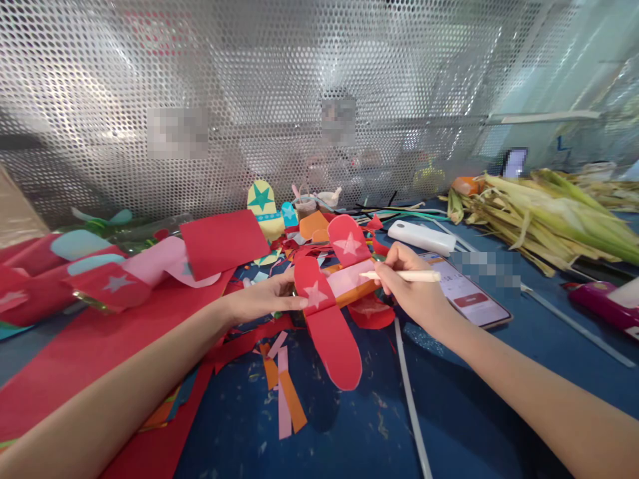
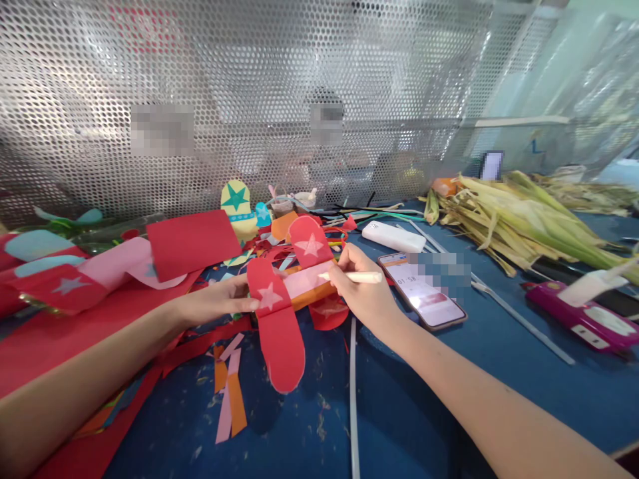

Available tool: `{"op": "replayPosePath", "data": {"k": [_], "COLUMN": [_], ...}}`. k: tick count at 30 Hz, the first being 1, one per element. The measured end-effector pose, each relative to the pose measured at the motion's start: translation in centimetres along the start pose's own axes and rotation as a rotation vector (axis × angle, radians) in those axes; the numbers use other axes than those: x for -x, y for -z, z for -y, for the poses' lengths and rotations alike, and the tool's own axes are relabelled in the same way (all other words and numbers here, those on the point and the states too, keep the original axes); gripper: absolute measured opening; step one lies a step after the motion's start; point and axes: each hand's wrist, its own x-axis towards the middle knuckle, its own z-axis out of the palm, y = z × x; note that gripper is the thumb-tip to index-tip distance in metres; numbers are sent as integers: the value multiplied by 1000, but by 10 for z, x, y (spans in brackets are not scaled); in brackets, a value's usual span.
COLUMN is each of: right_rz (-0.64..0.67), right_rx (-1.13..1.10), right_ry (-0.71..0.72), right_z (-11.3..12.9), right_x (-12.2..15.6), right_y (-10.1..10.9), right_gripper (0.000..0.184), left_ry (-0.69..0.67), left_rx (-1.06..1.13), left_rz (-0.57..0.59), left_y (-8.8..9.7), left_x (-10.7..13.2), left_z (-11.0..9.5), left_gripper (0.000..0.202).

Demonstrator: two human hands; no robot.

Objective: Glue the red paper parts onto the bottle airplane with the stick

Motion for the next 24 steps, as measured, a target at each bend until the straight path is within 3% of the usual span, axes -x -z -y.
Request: {"op": "replayPosePath", "data": {"k": [24], "right_rz": [14], "right_rx": [7], "right_ry": [38], "right_z": [0], "right_x": [0], "right_y": [1], "right_gripper": [26], "left_ry": [-23], "left_rx": [10], "left_rz": [11], "left_y": [0], "left_x": [0], "left_z": [1], "left_gripper": [56]}}
